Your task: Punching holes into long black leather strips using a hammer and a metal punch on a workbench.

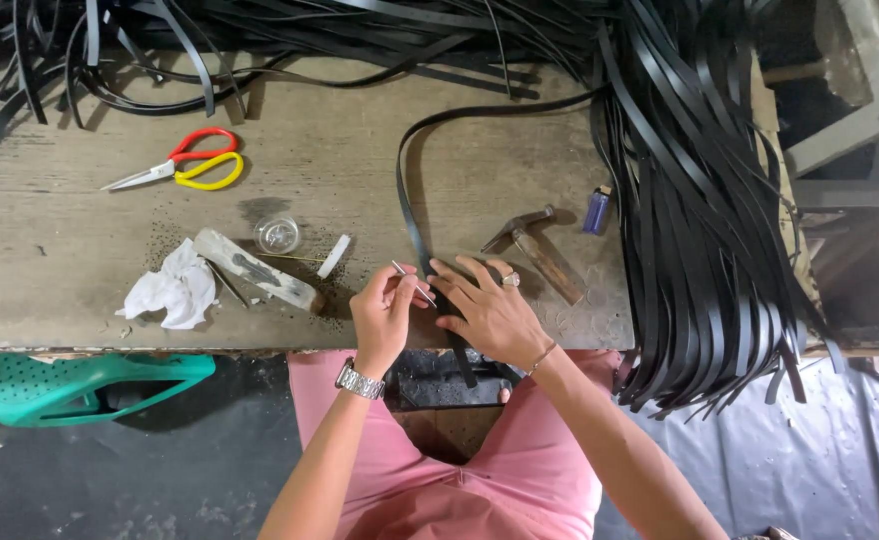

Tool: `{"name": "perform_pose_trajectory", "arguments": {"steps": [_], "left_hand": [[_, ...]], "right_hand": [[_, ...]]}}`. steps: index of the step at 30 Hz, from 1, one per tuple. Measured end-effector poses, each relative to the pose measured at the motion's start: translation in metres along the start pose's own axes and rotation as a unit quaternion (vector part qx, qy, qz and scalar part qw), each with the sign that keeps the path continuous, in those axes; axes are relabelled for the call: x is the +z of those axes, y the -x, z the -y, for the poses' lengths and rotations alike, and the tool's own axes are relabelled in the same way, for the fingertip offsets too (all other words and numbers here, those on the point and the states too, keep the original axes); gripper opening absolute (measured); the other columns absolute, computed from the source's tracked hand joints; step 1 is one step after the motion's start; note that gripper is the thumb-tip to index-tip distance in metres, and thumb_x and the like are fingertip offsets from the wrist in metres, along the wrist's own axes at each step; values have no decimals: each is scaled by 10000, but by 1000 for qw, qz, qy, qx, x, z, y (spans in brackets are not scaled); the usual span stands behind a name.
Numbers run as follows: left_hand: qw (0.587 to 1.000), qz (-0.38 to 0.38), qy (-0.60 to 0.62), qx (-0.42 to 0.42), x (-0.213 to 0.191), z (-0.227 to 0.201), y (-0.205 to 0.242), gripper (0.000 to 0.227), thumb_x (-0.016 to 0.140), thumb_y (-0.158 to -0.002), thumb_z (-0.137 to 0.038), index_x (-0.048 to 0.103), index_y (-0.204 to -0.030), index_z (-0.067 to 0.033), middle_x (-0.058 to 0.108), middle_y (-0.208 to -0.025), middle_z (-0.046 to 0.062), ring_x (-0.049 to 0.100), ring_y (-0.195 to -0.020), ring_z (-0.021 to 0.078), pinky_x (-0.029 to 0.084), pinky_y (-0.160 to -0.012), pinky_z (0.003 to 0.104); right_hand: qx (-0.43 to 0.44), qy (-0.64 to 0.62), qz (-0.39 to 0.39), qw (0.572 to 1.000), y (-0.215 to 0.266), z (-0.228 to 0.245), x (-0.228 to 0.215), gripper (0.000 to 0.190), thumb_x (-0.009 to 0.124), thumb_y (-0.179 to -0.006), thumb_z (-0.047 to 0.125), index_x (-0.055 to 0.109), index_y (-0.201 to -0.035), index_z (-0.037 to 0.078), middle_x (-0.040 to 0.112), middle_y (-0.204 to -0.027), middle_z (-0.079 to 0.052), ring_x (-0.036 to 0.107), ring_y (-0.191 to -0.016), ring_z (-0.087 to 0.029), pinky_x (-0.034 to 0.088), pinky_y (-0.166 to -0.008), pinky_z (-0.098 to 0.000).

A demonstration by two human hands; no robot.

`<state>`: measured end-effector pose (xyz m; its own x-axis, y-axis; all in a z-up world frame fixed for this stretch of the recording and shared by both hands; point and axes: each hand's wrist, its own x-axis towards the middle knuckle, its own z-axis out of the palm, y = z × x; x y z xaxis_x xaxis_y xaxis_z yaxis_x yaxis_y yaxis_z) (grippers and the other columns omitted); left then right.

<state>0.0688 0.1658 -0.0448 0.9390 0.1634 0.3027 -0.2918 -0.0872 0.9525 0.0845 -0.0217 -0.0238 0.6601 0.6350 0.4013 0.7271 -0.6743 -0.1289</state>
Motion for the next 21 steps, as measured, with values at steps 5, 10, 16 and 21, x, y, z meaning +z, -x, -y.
{"name": "perform_pose_trajectory", "arguments": {"steps": [5, 10, 16, 21], "left_hand": [[999, -13, 33, -6, -4, 11, 2, 182, 573, -1053, -99, 638, -1095, 66, 764, -829, 229, 777, -655, 267, 658, -603, 329], [998, -26, 55, -12, -4, 12, 0, 179, 576, -1047, -82, 633, -1085, 83, 755, -817, 238, 772, -647, 273, 659, -593, 328], [999, -36, 35, 5, -2, 14, 2, 171, 594, -1042, -84, 644, -1092, 72, 758, -813, 218, 771, -658, 257, 654, -594, 319], [1000, -25, -9, 12, -2, 10, 4, 157, 597, -1040, -84, 659, -1080, 55, 760, -804, 209, 775, -662, 252, 658, -596, 320]], "right_hand": [[-14, -21, 25, 999, 1, -5, -6, 537, 493, -1000, 523, 583, -1365, 138, 575, -1441, -36, 465, -1360, -280, 291, -1056, -483], [-27, -19, 34, 999, -3, -8, -1, 637, 445, -984, 637, 554, -1380, 150, 509, -1516, -21, 446, -1350, -281, 272, -1032, -499], [-17, 36, 48, 998, -1, 1, 8, 627, 432, -984, 665, 542, -1421, 230, 567, -1429, 8, 483, -1252, -309, 271, -983, -532], [51, 77, 28, 995, 9, 3, 16, 685, 449, -948, 717, 542, -1442, 252, 524, -1498, 52, 472, -1212, -261, 254, -987, -512]]}}
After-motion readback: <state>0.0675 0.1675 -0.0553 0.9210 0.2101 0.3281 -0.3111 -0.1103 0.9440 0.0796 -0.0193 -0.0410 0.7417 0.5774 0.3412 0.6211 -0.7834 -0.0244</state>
